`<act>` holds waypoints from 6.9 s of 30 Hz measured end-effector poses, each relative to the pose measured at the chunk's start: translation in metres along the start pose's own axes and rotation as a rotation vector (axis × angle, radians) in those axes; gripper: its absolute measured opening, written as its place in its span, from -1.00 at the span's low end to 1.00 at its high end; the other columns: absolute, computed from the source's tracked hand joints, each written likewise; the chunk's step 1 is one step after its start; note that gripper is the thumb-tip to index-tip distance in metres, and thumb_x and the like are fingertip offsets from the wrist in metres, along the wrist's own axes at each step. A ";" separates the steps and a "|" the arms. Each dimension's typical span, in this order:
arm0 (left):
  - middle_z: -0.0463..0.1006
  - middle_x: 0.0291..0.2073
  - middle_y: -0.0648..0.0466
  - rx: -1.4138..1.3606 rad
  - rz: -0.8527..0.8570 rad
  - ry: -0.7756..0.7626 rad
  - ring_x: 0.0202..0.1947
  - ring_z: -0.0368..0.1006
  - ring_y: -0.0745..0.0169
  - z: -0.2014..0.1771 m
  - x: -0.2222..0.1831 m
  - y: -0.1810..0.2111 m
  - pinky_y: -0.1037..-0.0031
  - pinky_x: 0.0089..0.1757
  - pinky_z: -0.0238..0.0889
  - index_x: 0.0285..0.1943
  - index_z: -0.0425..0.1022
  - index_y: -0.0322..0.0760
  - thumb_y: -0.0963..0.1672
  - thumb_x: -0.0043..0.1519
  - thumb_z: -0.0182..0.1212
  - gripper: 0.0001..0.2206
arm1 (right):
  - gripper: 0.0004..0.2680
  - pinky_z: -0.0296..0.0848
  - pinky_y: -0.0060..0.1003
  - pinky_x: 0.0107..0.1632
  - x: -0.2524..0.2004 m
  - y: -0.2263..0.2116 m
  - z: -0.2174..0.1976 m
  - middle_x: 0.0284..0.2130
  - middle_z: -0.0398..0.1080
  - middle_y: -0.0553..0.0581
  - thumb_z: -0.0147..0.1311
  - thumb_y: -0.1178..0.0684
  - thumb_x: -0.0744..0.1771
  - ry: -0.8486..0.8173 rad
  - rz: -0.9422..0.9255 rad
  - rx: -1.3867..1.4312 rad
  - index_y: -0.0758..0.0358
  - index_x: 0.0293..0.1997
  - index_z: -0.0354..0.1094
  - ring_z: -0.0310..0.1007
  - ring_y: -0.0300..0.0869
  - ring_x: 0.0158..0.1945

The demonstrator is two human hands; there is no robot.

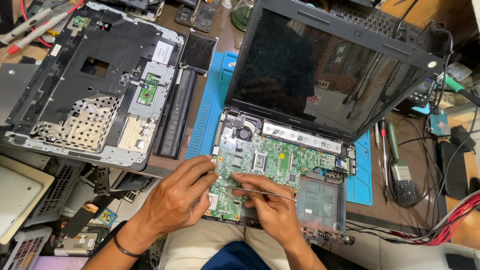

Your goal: A person disassembles a laptop to remove the screen hinges, involving disconnecting internal wires with tweezers, removing screws, and cleaning the motherboard area.

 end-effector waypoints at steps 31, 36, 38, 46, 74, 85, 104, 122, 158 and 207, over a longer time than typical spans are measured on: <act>0.49 0.09 -0.19 -0.219 -0.100 0.193 0.20 0.44 -0.24 -0.005 -0.019 -0.011 0.07 0.19 0.37 -0.04 0.50 -0.46 -0.28 0.23 0.07 -0.83 | -0.85 0.44 -0.13 -0.31 0.008 -0.046 -0.030 -0.14 0.37 0.18 0.09 0.15 0.39 -0.093 -0.613 -1.096 0.20 0.07 0.36 0.42 0.01 -0.14; 0.49 0.07 -0.21 -0.218 -0.094 0.191 0.19 0.44 -0.25 -0.006 -0.018 -0.011 0.06 0.19 0.37 -0.04 0.50 -0.46 -0.28 0.22 0.08 -0.82 | -0.87 0.29 -0.21 -0.55 0.015 -0.046 -0.017 -0.15 0.37 0.16 0.06 0.23 0.38 -0.094 -0.672 -1.231 0.22 0.03 0.39 0.36 -0.03 -0.25; 0.49 0.06 -0.21 -0.223 -0.092 0.192 0.19 0.44 -0.25 -0.006 -0.019 -0.011 0.06 0.19 0.38 -0.05 0.50 -0.47 -0.28 0.22 0.07 -0.83 | -0.86 0.33 -0.21 -0.52 0.017 -0.045 -0.013 -0.14 0.39 0.17 0.06 0.25 0.38 -0.096 -0.688 -1.220 0.23 0.03 0.39 0.39 -0.02 -0.23; 0.50 0.07 -0.20 -0.221 -0.098 0.194 0.20 0.45 -0.25 -0.006 -0.018 -0.013 0.07 0.19 0.38 -0.05 0.51 -0.45 -0.28 0.22 0.06 -0.82 | -0.84 0.57 -0.28 -0.37 0.025 -0.059 -0.010 -0.20 0.49 0.14 0.02 0.31 0.37 -0.083 -0.757 -1.081 0.31 0.03 0.42 0.53 -0.12 -0.27; 0.53 -0.10 0.02 0.298 -0.031 -0.086 -0.04 0.39 -0.03 0.039 0.076 -0.036 0.18 -0.08 0.26 0.04 0.59 -0.20 -0.10 0.30 0.09 -0.77 | -0.83 0.40 -0.27 -0.48 0.072 -0.033 -0.062 -0.40 0.40 0.03 0.10 0.28 0.31 0.144 -0.544 -1.138 0.12 -0.09 0.51 0.44 -0.10 -0.53; 0.44 -0.20 0.12 0.292 -0.083 -0.160 -0.11 0.34 0.08 0.063 0.084 -0.059 0.28 -0.11 0.21 -0.07 0.58 -0.13 -0.04 0.37 0.02 -0.78 | -0.85 0.45 -0.19 -0.42 0.072 -0.040 -0.078 -0.39 0.39 0.02 0.11 0.22 0.35 0.128 -0.500 -1.049 0.07 -0.05 0.49 0.47 -0.05 -0.50; 0.52 0.10 -0.14 0.042 -0.230 0.081 0.18 0.39 -0.17 0.023 0.031 -0.017 0.09 0.20 0.31 0.12 0.57 -0.39 -0.32 0.23 0.12 -0.71 | -0.79 0.30 -0.42 -0.31 0.049 -0.069 -0.176 -0.29 0.48 -0.03 0.08 0.06 0.40 0.219 -0.193 -0.528 0.25 0.12 0.48 0.28 -0.36 -0.37; 0.58 -0.05 -0.16 -0.022 -0.221 0.236 0.09 0.46 -0.18 0.015 0.022 -0.021 0.14 0.14 0.39 -0.04 0.59 -0.50 -0.38 0.19 0.02 -0.73 | -0.56 0.14 -0.11 -0.63 -0.040 0.021 -0.078 -0.48 0.31 0.01 0.12 0.13 0.34 -0.282 -0.462 -1.118 0.04 0.43 0.15 0.31 -0.08 -0.54; 0.64 0.07 0.11 0.317 -0.431 0.243 0.02 0.48 0.01 0.016 0.001 -0.034 0.20 -0.02 0.19 0.06 0.60 -0.17 -0.24 0.20 0.12 -0.72 | -0.68 0.38 0.08 0.03 -0.022 0.083 -0.367 0.00 0.50 0.23 0.04 -0.14 0.37 0.535 0.230 -1.530 -0.02 0.27 0.45 0.38 0.25 0.00; 0.62 0.03 0.14 0.329 -0.400 0.231 -0.04 0.49 0.13 0.011 0.009 -0.025 0.21 0.09 0.07 0.01 0.63 -0.16 -0.23 0.21 0.18 -0.77 | -0.81 0.57 -0.01 0.34 0.019 -0.017 -0.123 0.13 0.47 0.29 0.01 0.24 0.38 -0.364 -0.441 -0.218 0.27 0.11 0.41 0.52 0.14 0.24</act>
Point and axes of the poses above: each hand's wrist, its own x-axis towards the middle knuckle, its own z-axis out of the palm, y = z × x, the point moved 10 cm from there along x, towards the middle knuckle
